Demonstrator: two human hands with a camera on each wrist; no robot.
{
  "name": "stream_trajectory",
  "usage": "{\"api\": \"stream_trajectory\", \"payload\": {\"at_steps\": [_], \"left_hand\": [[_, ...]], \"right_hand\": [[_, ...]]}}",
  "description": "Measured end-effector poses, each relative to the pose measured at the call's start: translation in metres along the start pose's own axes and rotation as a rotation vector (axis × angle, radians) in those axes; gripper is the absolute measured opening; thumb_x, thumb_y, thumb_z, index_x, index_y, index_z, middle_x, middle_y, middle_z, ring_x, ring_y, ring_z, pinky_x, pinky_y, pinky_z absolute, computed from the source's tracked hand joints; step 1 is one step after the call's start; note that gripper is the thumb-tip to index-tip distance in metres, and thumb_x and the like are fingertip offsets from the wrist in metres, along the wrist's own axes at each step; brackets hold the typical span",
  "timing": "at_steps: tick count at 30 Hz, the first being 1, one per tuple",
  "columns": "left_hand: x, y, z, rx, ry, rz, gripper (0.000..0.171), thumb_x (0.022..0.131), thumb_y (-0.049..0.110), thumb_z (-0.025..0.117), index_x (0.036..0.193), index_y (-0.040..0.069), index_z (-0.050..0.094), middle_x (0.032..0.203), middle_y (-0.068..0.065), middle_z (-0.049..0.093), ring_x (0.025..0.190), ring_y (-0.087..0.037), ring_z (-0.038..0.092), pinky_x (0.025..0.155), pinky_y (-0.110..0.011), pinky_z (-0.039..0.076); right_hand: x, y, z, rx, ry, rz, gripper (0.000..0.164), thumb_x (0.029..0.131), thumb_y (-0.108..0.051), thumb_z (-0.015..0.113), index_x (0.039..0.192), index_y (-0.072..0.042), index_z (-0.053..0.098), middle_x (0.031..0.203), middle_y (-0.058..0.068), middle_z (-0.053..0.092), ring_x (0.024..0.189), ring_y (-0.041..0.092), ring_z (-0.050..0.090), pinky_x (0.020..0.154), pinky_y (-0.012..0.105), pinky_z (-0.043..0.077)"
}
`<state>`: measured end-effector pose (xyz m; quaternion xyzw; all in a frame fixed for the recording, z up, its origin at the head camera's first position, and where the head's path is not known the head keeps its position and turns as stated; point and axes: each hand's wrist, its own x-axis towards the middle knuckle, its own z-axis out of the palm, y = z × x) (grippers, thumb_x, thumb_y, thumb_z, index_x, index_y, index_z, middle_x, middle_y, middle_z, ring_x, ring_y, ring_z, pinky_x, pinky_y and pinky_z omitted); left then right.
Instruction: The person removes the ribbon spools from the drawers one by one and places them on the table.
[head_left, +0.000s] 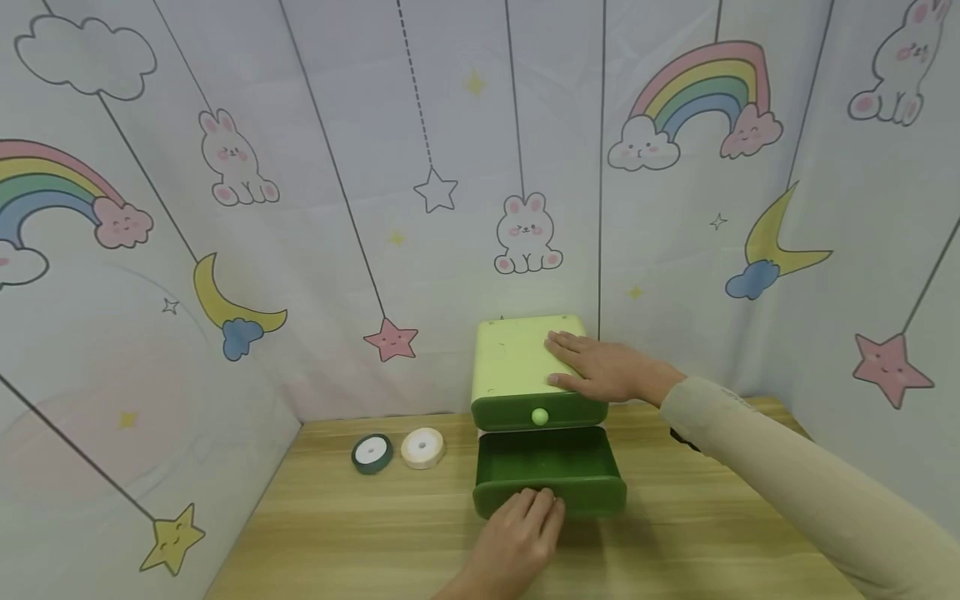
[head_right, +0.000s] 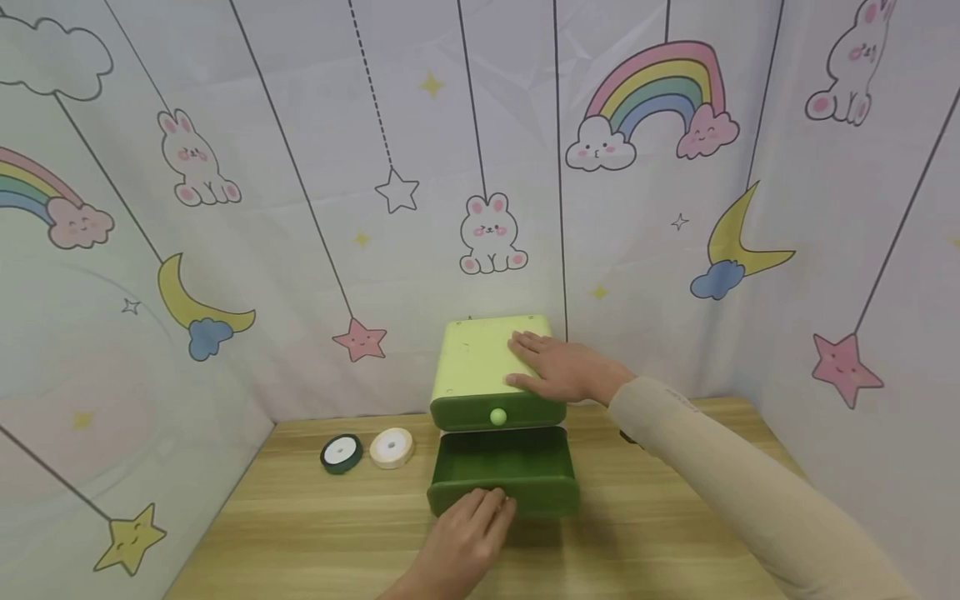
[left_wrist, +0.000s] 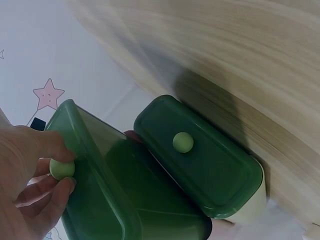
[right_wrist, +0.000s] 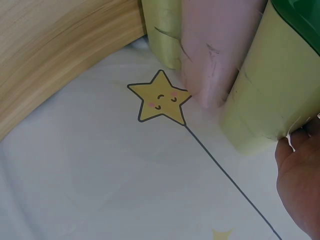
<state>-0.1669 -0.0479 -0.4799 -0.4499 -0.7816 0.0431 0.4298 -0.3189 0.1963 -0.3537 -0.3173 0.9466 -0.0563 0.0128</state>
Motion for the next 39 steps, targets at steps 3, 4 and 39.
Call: {"api": "stream_trajectory", "payload": {"at_steps": [3, 4, 39], "left_hand": [[0.001, -0.001, 0.002, 0.003, 0.0, -0.003, 0.056, 0.113, 0.003, 0.023, 0.105, 0.011, 0.078, 0.102, -0.002, 0.071, 0.085, -0.012, 0.066, 0.078, -0.022, 0.059], [0.001, -0.001, 0.003, 0.007, 0.003, -0.003, 0.056, 0.113, 0.003, 0.023, 0.105, 0.011, 0.078, 0.102, -0.002, 0.071, 0.085, -0.012, 0.066, 0.078, -0.022, 0.059], [0.014, -0.019, 0.039, 0.071, 0.004, -0.088, 0.067, 0.112, 0.001, 0.014, 0.1, 0.011, 0.08, 0.096, -0.002, 0.068, 0.083, -0.012, 0.065, 0.075, -0.021, 0.059]], "right_hand": [[0.0, 0.001, 0.0, -0.005, -0.004, 0.005, 0.083, 0.108, -0.067, 0.033, 0.169, -0.014, 0.016, 0.178, 0.008, 0.013, 0.165, 0.032, 0.018, 0.13, 0.054, 0.028], [0.0, 0.001, 0.0, -0.006, -0.006, 0.007, 0.083, 0.108, -0.067, 0.033, 0.169, -0.015, 0.015, 0.178, 0.007, 0.012, 0.165, 0.031, 0.018, 0.131, 0.054, 0.027], [0.001, 0.001, 0.002, -0.009, 0.013, -0.011, 0.083, 0.108, -0.066, 0.033, 0.169, -0.013, 0.017, 0.177, 0.008, 0.014, 0.164, 0.032, 0.02, 0.131, 0.054, 0.027]]}}
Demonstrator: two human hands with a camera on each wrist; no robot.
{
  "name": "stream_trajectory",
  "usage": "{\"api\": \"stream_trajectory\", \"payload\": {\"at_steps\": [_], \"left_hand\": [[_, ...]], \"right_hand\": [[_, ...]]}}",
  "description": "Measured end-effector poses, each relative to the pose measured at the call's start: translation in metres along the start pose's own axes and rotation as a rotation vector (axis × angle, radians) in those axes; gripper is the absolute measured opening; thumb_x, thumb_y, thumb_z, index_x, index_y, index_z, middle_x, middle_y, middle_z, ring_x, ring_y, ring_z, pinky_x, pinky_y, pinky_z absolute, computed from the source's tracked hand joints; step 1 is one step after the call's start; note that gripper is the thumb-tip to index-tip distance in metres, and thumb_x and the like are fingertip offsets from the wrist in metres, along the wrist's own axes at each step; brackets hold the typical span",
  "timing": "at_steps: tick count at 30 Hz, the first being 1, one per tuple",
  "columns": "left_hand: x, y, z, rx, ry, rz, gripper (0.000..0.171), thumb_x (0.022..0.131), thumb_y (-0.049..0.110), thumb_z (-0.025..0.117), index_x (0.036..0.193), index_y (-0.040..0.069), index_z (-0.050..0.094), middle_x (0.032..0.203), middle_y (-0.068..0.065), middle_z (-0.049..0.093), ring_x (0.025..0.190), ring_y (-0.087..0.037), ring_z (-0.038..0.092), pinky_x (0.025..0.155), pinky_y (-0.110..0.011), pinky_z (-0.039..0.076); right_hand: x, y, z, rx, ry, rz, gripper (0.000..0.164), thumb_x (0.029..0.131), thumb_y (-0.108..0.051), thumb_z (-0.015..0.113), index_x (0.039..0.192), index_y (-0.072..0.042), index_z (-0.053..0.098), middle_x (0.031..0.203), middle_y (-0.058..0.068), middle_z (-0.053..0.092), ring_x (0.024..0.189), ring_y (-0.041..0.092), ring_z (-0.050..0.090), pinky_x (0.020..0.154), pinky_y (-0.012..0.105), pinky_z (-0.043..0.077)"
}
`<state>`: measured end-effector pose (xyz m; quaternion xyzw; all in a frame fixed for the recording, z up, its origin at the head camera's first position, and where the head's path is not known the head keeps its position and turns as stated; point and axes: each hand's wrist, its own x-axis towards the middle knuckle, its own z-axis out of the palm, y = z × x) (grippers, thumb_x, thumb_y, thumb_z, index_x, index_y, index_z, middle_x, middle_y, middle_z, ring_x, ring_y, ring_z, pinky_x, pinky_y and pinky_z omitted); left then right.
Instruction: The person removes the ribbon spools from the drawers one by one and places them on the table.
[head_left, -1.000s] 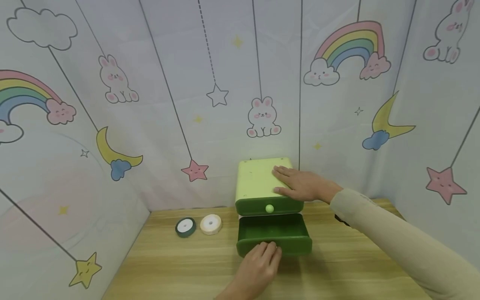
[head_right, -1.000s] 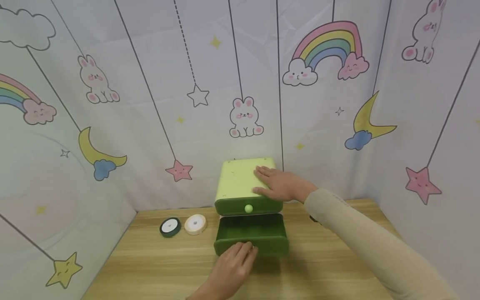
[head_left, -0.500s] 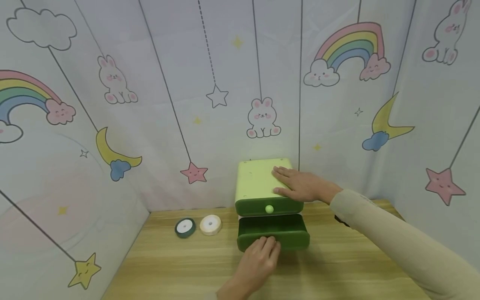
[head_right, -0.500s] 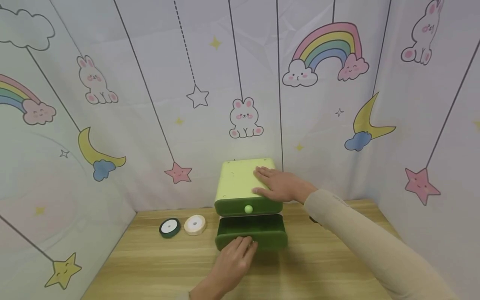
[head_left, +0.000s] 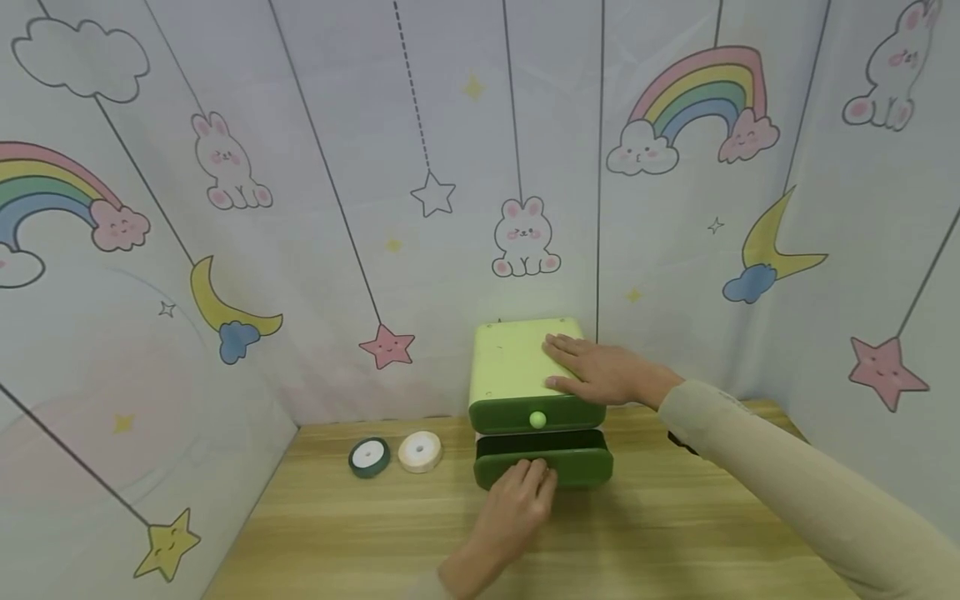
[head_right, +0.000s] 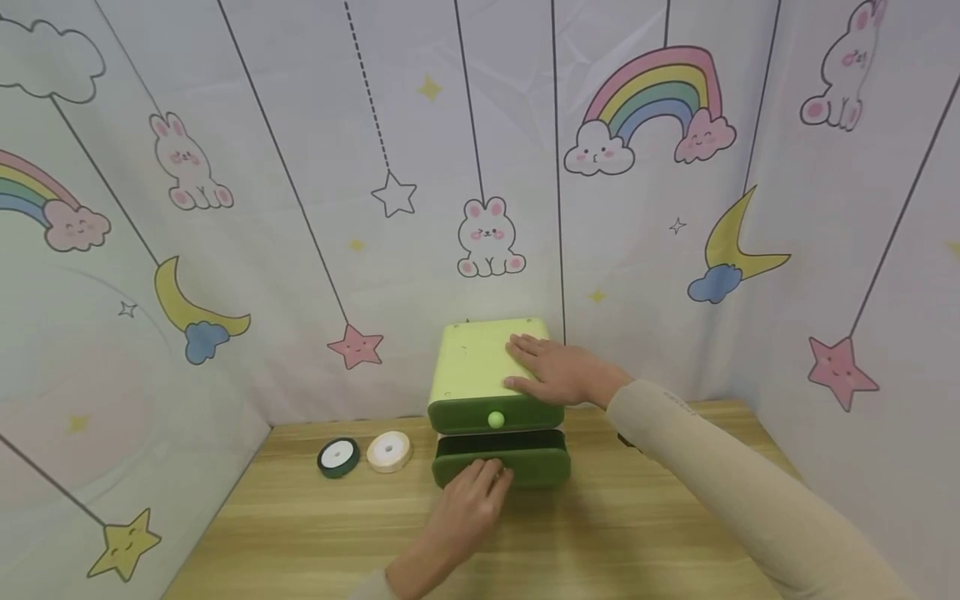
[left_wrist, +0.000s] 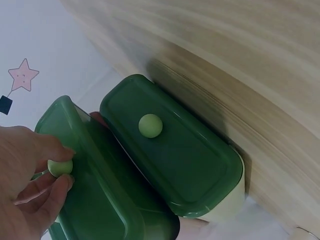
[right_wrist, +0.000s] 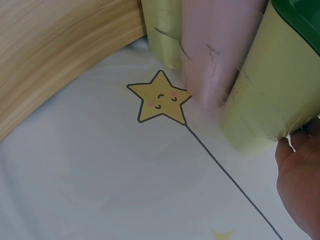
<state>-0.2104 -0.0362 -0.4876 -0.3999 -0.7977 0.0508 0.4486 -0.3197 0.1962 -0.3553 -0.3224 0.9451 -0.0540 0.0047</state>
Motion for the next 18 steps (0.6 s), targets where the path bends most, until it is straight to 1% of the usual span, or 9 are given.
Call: {"api": "stream_trajectory", "payload": {"at_steps": [1, 3, 4, 6, 7, 8, 11, 14, 18], "left_hand": [[0.0, -0.001, 0.001, -0.003, -0.003, 0.0, 0.061, 0.112, -0.001, 0.02, 0.101, 0.01, 0.079, 0.097, -0.002, 0.068, 0.083, -0.012, 0.065, 0.076, -0.022, 0.059], [0.001, -0.002, 0.003, -0.009, -0.009, 0.002, 0.044, 0.108, -0.001, 0.038, 0.102, 0.01, 0.08, 0.099, -0.003, 0.069, 0.084, -0.013, 0.066, 0.077, -0.022, 0.06], [0.001, -0.003, 0.004, -0.01, -0.014, 0.001, 0.034, 0.106, -0.001, 0.048, 0.103, 0.009, 0.08, 0.099, -0.003, 0.07, 0.085, -0.013, 0.066, 0.078, -0.022, 0.06], [0.002, -0.004, 0.006, -0.005, -0.034, -0.001, 0.017, 0.097, 0.001, 0.067, 0.104, 0.009, 0.08, 0.1, -0.004, 0.071, 0.086, -0.013, 0.067, 0.079, -0.021, 0.06], [0.003, -0.005, 0.008, -0.001, -0.044, -0.001, 0.015, 0.091, 0.003, 0.076, 0.104, 0.009, 0.08, 0.101, -0.004, 0.071, 0.087, -0.013, 0.068, 0.08, -0.021, 0.06], [0.004, -0.005, 0.009, 0.003, -0.052, -0.003, 0.017, 0.089, 0.005, 0.081, 0.105, 0.009, 0.08, 0.101, -0.004, 0.071, 0.087, -0.013, 0.068, 0.08, -0.021, 0.06], [0.006, -0.007, 0.012, 0.005, -0.081, -0.012, 0.023, 0.085, 0.008, 0.087, 0.107, 0.01, 0.079, 0.104, -0.004, 0.071, 0.09, -0.014, 0.07, 0.083, -0.021, 0.061], [0.008, -0.009, 0.015, -0.003, -0.105, -0.02, 0.027, 0.084, 0.008, 0.087, 0.109, 0.009, 0.078, 0.106, -0.004, 0.071, 0.092, -0.014, 0.071, 0.085, -0.022, 0.061], [0.009, -0.011, 0.019, 0.009, -0.111, -0.017, 0.027, 0.085, 0.008, 0.086, 0.11, 0.009, 0.078, 0.107, -0.005, 0.071, 0.093, -0.015, 0.071, 0.085, -0.022, 0.061]], "right_hand": [[0.0, 0.0, 0.0, -0.001, -0.001, 0.002, 0.082, 0.108, -0.066, 0.033, 0.169, -0.013, 0.017, 0.177, 0.008, 0.015, 0.164, 0.032, 0.02, 0.131, 0.054, 0.027], [0.0, 0.0, -0.001, -0.003, -0.006, 0.006, 0.083, 0.107, -0.067, 0.032, 0.169, -0.014, 0.017, 0.177, 0.007, 0.014, 0.164, 0.032, 0.02, 0.131, 0.054, 0.027], [0.0, -0.001, -0.001, -0.003, -0.009, 0.008, 0.083, 0.107, -0.068, 0.032, 0.169, -0.014, 0.017, 0.177, 0.007, 0.014, 0.164, 0.031, 0.019, 0.131, 0.053, 0.027], [0.0, 0.0, -0.001, -0.005, -0.011, 0.01, 0.083, 0.107, -0.068, 0.032, 0.169, -0.015, 0.017, 0.177, 0.006, 0.014, 0.165, 0.03, 0.019, 0.131, 0.053, 0.027], [0.0, -0.001, -0.002, -0.004, -0.013, 0.011, 0.083, 0.107, -0.068, 0.032, 0.169, -0.015, 0.017, 0.177, 0.006, 0.014, 0.165, 0.03, 0.019, 0.131, 0.053, 0.027], [-0.001, -0.001, -0.002, -0.003, -0.015, 0.013, 0.083, 0.107, -0.068, 0.032, 0.169, -0.015, 0.016, 0.177, 0.006, 0.013, 0.165, 0.03, 0.019, 0.131, 0.053, 0.027], [-0.001, -0.001, -0.003, 0.001, -0.012, 0.012, 0.082, 0.108, -0.066, 0.033, 0.169, -0.014, 0.017, 0.177, 0.007, 0.013, 0.164, 0.031, 0.019, 0.131, 0.054, 0.027], [-0.001, -0.001, -0.004, 0.0, -0.01, 0.008, 0.082, 0.108, -0.066, 0.033, 0.169, -0.013, 0.017, 0.177, 0.008, 0.014, 0.164, 0.032, 0.02, 0.13, 0.054, 0.028], [-0.001, -0.001, -0.004, 0.002, -0.009, 0.002, 0.083, 0.108, -0.066, 0.032, 0.169, -0.012, 0.017, 0.177, 0.009, 0.015, 0.164, 0.033, 0.02, 0.13, 0.055, 0.028]]}}
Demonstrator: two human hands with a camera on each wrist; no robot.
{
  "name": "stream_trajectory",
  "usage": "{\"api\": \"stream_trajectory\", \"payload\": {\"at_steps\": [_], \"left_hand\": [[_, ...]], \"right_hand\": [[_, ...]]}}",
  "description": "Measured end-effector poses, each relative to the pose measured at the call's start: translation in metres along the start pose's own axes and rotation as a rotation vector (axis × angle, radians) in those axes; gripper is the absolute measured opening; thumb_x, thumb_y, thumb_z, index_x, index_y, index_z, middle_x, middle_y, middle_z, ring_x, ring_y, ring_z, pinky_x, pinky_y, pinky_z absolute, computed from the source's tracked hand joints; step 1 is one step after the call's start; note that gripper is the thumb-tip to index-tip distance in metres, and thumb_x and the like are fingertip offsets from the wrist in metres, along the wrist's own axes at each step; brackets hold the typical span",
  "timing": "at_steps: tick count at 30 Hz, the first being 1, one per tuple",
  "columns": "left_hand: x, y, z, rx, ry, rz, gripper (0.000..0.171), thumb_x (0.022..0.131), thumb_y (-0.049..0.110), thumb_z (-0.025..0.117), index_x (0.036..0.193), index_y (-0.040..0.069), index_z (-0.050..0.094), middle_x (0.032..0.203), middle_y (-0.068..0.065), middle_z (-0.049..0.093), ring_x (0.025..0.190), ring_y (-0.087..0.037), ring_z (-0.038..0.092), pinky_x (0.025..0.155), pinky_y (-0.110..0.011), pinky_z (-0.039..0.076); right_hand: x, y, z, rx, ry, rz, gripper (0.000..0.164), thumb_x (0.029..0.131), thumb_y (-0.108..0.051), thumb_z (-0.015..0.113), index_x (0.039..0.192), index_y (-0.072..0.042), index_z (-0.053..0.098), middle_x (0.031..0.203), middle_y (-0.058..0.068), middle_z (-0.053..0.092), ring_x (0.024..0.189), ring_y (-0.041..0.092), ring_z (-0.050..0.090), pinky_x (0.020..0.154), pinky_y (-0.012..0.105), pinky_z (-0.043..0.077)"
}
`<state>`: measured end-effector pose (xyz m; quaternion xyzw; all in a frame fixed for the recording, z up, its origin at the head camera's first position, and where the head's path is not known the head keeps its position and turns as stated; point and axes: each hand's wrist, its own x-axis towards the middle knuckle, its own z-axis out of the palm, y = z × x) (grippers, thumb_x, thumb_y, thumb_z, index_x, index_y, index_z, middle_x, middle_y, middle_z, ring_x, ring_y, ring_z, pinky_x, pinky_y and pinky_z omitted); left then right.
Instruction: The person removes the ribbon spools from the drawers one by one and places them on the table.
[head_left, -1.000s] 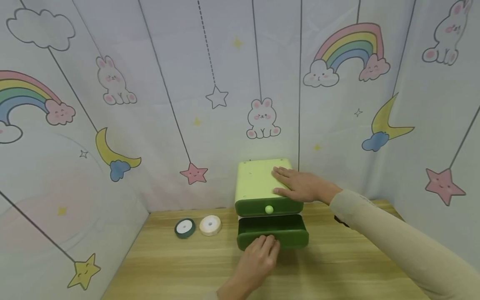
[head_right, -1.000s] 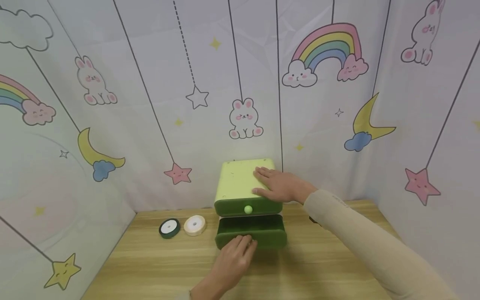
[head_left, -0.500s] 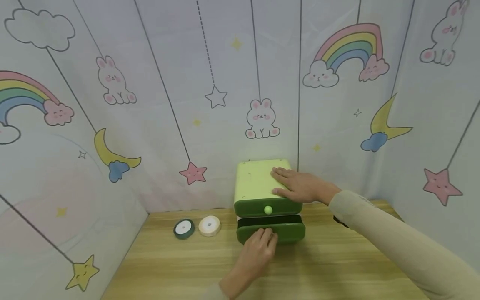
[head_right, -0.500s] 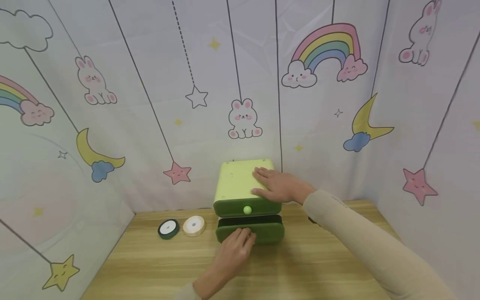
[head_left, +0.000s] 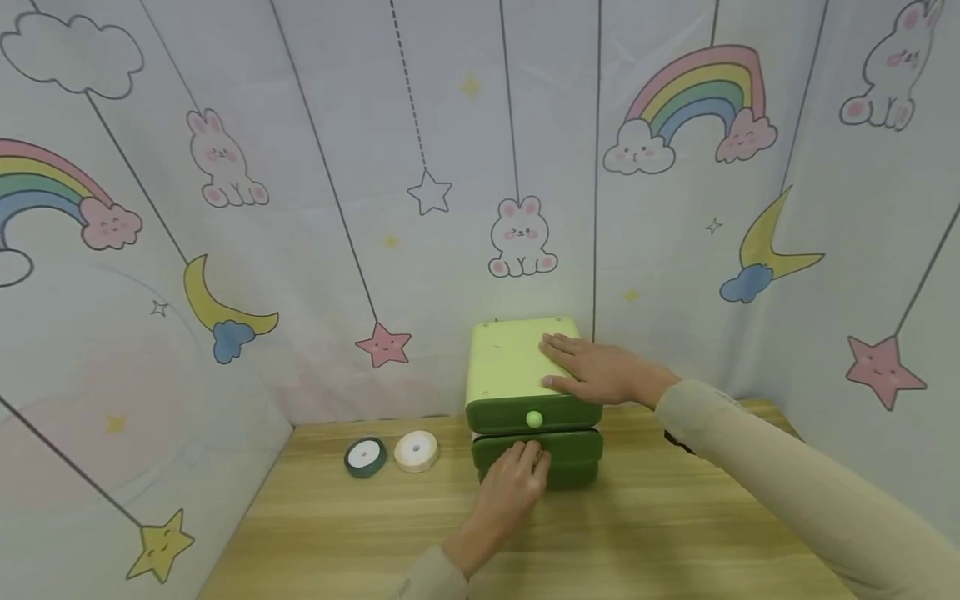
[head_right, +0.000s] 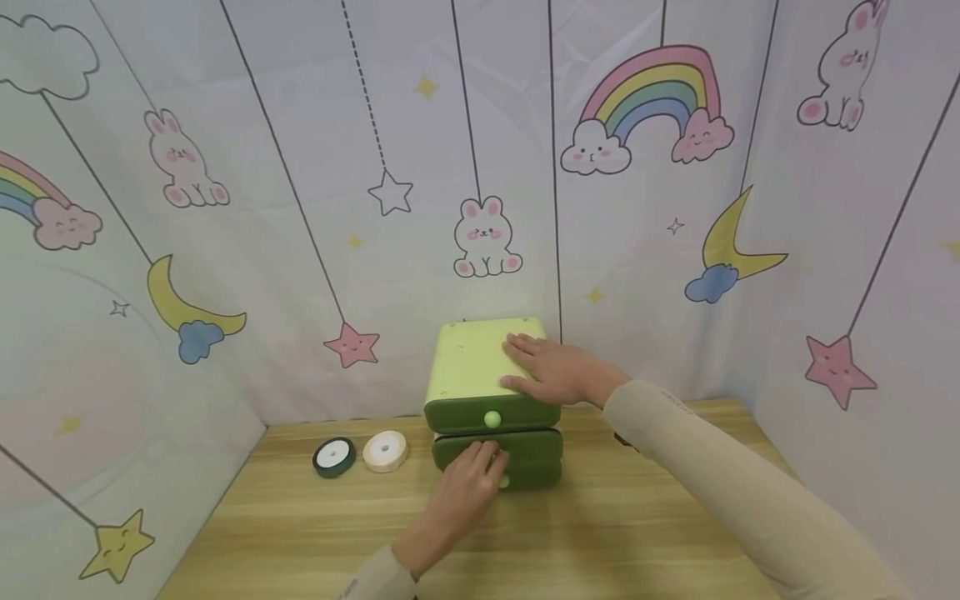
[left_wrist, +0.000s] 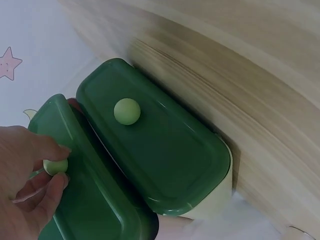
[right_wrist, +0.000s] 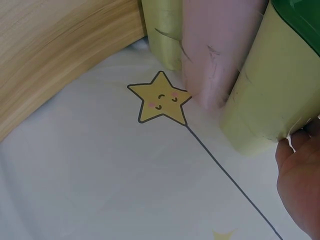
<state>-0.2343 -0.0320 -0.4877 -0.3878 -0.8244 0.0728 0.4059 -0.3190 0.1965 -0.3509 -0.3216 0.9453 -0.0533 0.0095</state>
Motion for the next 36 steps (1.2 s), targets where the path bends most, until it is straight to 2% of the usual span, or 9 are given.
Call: {"api": "stream_trajectory", "payload": {"at_steps": [5, 10, 14, 22, 31, 36], "left_hand": [[0.0, -0.002, 0.004, 0.025, 0.0, 0.016, 0.027, 0.085, 0.009, 0.087, 0.11, 0.01, 0.078, 0.106, -0.004, 0.071, 0.092, -0.014, 0.069, 0.085, -0.021, 0.06], [0.001, -0.005, 0.01, 0.009, -0.009, 0.008, 0.029, 0.083, 0.016, 0.089, 0.11, 0.01, 0.078, 0.106, -0.003, 0.071, 0.092, -0.013, 0.07, 0.085, -0.02, 0.06], [0.0, -0.007, 0.014, 0.007, -0.013, 0.004, 0.029, 0.083, 0.012, 0.089, 0.109, 0.009, 0.077, 0.105, -0.003, 0.07, 0.091, -0.012, 0.07, 0.084, -0.019, 0.06], [0.0, -0.01, 0.023, -0.012, 0.022, 0.008, 0.023, 0.088, 0.006, 0.082, 0.11, 0.008, 0.075, 0.106, -0.004, 0.069, 0.092, -0.014, 0.069, 0.085, -0.021, 0.06], [-0.004, -0.012, 0.027, -0.013, 0.054, 0.028, 0.029, 0.086, 0.005, 0.084, 0.112, 0.009, 0.074, 0.109, -0.003, 0.07, 0.095, -0.013, 0.068, 0.09, -0.02, 0.059], [-0.008, -0.012, 0.03, -0.062, 0.089, 0.023, 0.03, 0.086, 0.005, 0.082, 0.115, 0.008, 0.075, 0.111, -0.005, 0.072, 0.097, -0.015, 0.069, 0.091, -0.021, 0.059]], "right_hand": [[0.001, 0.001, 0.002, 0.001, 0.007, -0.01, 0.083, 0.108, -0.065, 0.033, 0.169, -0.011, 0.018, 0.177, 0.01, 0.015, 0.164, 0.034, 0.02, 0.13, 0.055, 0.027], [0.002, 0.001, 0.002, 0.0, 0.008, -0.01, 0.082, 0.108, -0.065, 0.033, 0.168, -0.011, 0.018, 0.177, 0.01, 0.015, 0.164, 0.034, 0.02, 0.13, 0.055, 0.028], [0.002, 0.0, 0.001, 0.006, 0.002, -0.012, 0.082, 0.108, -0.065, 0.034, 0.168, -0.011, 0.019, 0.177, 0.01, 0.015, 0.164, 0.034, 0.02, 0.129, 0.056, 0.029], [0.0, -0.001, -0.001, 0.018, 0.006, -0.007, 0.082, 0.108, -0.064, 0.034, 0.168, -0.01, 0.019, 0.177, 0.012, 0.016, 0.164, 0.034, 0.02, 0.13, 0.056, 0.027], [0.0, -0.002, -0.003, 0.026, 0.004, -0.006, 0.081, 0.108, -0.063, 0.036, 0.168, -0.01, 0.021, 0.177, 0.012, 0.016, 0.164, 0.035, 0.02, 0.13, 0.056, 0.026], [-0.001, -0.004, -0.005, 0.035, 0.005, -0.006, 0.079, 0.108, -0.061, 0.039, 0.167, -0.011, 0.023, 0.176, 0.013, 0.018, 0.163, 0.035, 0.022, 0.13, 0.057, 0.028]]}}
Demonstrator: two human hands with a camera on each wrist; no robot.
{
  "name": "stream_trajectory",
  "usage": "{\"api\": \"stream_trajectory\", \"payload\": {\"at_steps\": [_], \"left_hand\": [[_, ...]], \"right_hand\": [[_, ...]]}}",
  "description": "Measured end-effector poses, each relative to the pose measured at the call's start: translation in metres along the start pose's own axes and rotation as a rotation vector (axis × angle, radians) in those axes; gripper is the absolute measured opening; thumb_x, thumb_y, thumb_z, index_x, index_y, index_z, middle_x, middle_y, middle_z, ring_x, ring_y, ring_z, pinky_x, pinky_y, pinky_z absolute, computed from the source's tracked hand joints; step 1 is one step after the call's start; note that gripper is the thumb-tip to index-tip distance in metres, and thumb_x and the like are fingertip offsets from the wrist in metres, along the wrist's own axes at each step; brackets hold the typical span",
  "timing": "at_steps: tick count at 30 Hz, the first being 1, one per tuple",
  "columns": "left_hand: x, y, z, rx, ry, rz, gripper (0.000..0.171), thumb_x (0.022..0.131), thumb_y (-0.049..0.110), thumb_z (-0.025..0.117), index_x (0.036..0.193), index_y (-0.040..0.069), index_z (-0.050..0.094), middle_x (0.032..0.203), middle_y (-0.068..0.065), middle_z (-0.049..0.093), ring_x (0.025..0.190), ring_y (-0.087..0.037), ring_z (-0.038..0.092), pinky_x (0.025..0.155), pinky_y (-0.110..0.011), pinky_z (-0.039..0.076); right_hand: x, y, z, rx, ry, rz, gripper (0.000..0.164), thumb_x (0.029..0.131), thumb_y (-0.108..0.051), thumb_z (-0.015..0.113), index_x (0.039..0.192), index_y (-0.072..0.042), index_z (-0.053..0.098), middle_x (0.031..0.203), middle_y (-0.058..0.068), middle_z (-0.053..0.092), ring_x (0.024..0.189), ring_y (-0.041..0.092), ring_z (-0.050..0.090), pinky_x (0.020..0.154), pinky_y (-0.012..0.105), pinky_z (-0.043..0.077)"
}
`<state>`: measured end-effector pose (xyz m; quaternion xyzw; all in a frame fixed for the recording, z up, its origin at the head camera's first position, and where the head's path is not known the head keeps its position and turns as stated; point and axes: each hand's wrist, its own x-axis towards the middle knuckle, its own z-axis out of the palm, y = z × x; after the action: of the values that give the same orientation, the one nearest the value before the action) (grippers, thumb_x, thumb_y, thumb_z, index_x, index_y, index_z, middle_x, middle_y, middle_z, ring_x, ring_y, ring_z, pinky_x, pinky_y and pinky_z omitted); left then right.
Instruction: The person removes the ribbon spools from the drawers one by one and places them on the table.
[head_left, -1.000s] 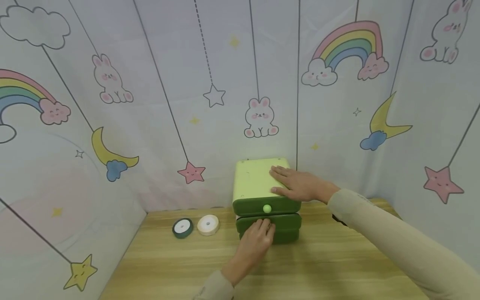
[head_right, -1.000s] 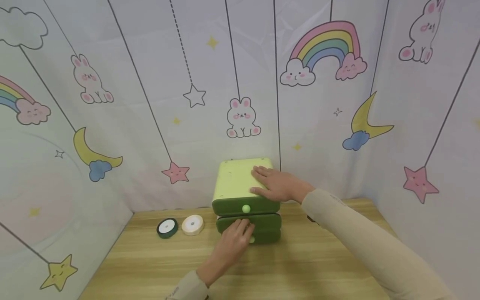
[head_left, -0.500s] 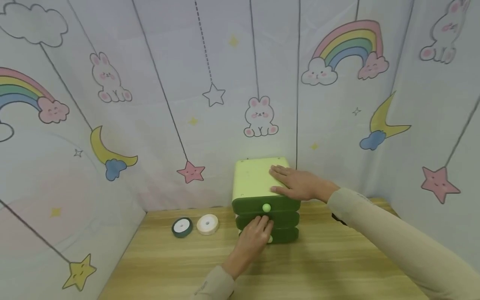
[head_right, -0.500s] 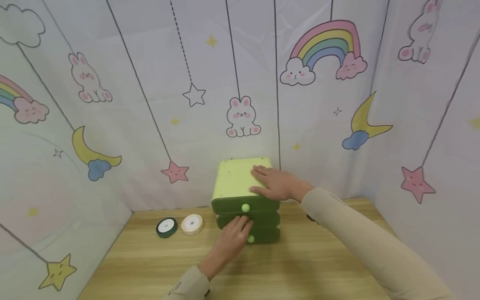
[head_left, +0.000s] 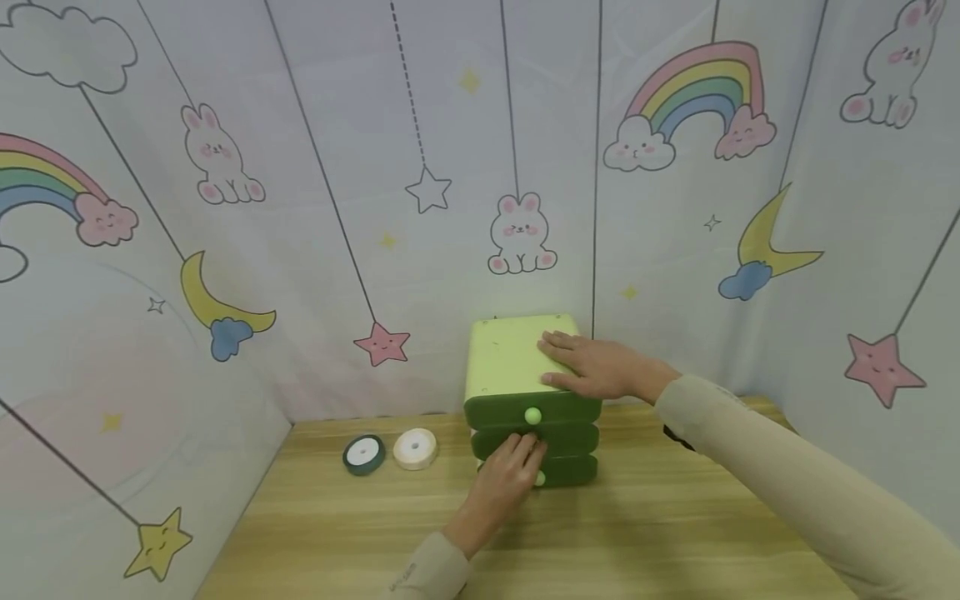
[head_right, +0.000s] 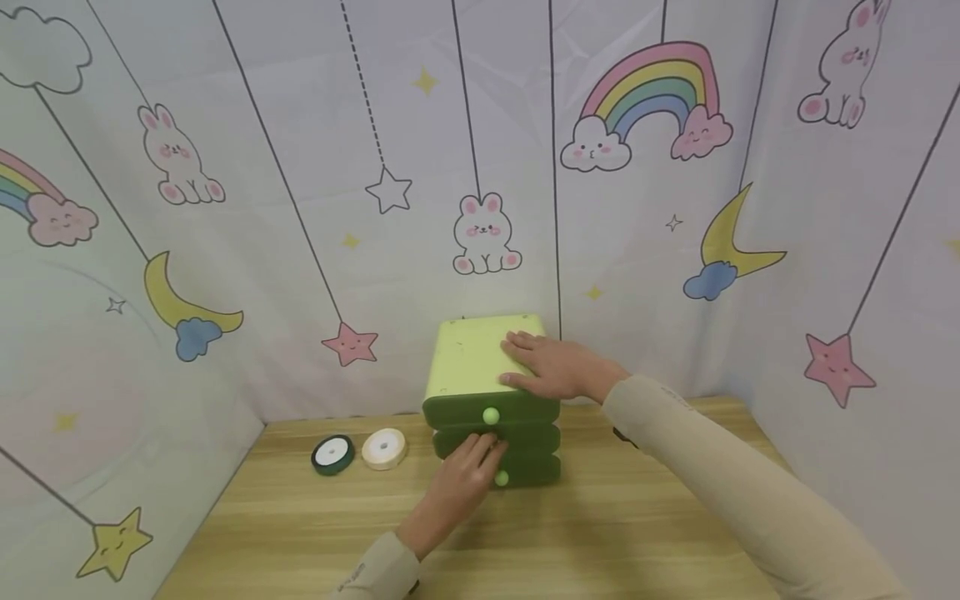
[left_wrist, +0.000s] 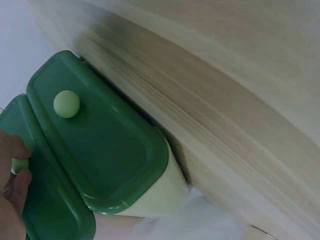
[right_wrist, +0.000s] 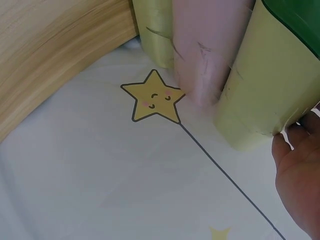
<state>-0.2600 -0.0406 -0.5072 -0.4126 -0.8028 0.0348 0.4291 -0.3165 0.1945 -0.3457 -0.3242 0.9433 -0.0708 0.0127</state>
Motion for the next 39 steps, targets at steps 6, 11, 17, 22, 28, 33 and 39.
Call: {"api": "stream_trajectory", "payload": {"at_steps": [6, 11, 17, 22, 28, 33, 39], "left_hand": [[-0.004, 0.0, 0.001, -0.091, -0.002, -0.035, 0.032, 0.088, 0.004, 0.078, 0.12, 0.006, 0.075, 0.114, -0.009, 0.071, 0.101, -0.018, 0.069, 0.094, -0.023, 0.059], [-0.005, 0.004, -0.002, -0.072, -0.012, -0.054, 0.036, 0.086, 0.007, 0.079, 0.122, 0.008, 0.075, 0.114, -0.012, 0.071, 0.102, -0.022, 0.071, 0.094, -0.028, 0.061], [-0.013, 0.013, -0.004, -0.016, 0.008, 0.066, 0.021, 0.09, 0.015, 0.08, 0.11, 0.014, 0.079, 0.11, -0.007, 0.071, 0.094, -0.016, 0.069, 0.081, -0.023, 0.061], [-0.021, 0.021, -0.006, 0.031, -0.095, 0.237, 0.005, 0.099, 0.021, 0.071, 0.098, 0.021, 0.076, 0.099, 0.007, 0.069, 0.091, -0.006, 0.066, 0.079, -0.017, 0.057], [-0.022, 0.021, -0.007, 0.061, -0.184, 0.249, 0.003, 0.099, 0.022, 0.072, 0.1, 0.023, 0.074, 0.099, 0.008, 0.068, 0.09, -0.006, 0.066, 0.079, -0.017, 0.057], [-0.02, 0.02, -0.003, 0.074, -0.259, 0.199, 0.011, 0.097, 0.021, 0.075, 0.108, 0.019, 0.077, 0.105, 0.004, 0.07, 0.091, -0.008, 0.07, 0.079, -0.018, 0.06], [-0.021, 0.022, 0.003, 0.118, -0.325, 0.169, 0.021, 0.093, 0.018, 0.08, 0.114, 0.015, 0.076, 0.109, 0.0, 0.069, 0.086, -0.008, 0.067, 0.074, -0.015, 0.058]], "right_hand": [[0.0, 0.0, 0.0, -0.014, -0.01, 0.008, 0.08, 0.108, -0.064, 0.036, 0.168, -0.012, 0.023, 0.176, 0.012, 0.017, 0.163, 0.035, 0.022, 0.129, 0.057, 0.028], [0.0, 0.001, 0.001, -0.004, -0.006, 0.004, 0.081, 0.108, -0.065, 0.036, 0.168, -0.013, 0.022, 0.176, 0.012, 0.017, 0.163, 0.035, 0.022, 0.13, 0.057, 0.027], [-0.001, 0.0, 0.002, 0.006, -0.003, 0.002, 0.081, 0.108, -0.065, 0.037, 0.168, -0.013, 0.023, 0.176, 0.012, 0.017, 0.163, 0.035, 0.022, 0.13, 0.057, 0.028], [-0.001, 0.001, 0.001, 0.015, -0.002, 0.0, 0.08, 0.108, -0.064, 0.038, 0.168, -0.012, 0.022, 0.177, 0.012, 0.017, 0.164, 0.035, 0.021, 0.13, 0.056, 0.027], [0.0, 0.001, 0.003, 0.01, 0.003, -0.006, 0.08, 0.108, -0.063, 0.038, 0.168, -0.012, 0.022, 0.177, 0.012, 0.017, 0.164, 0.035, 0.02, 0.13, 0.056, 0.027], [0.0, 0.002, 0.003, 0.002, 0.01, -0.007, 0.079, 0.109, -0.062, 0.038, 0.168, -0.012, 0.023, 0.176, 0.013, 0.018, 0.163, 0.035, 0.021, 0.13, 0.057, 0.028], [0.001, 0.004, 0.005, -0.004, 0.011, -0.001, 0.079, 0.109, -0.063, 0.037, 0.168, -0.013, 0.022, 0.176, 0.012, 0.018, 0.163, 0.034, 0.021, 0.13, 0.056, 0.027]]}}
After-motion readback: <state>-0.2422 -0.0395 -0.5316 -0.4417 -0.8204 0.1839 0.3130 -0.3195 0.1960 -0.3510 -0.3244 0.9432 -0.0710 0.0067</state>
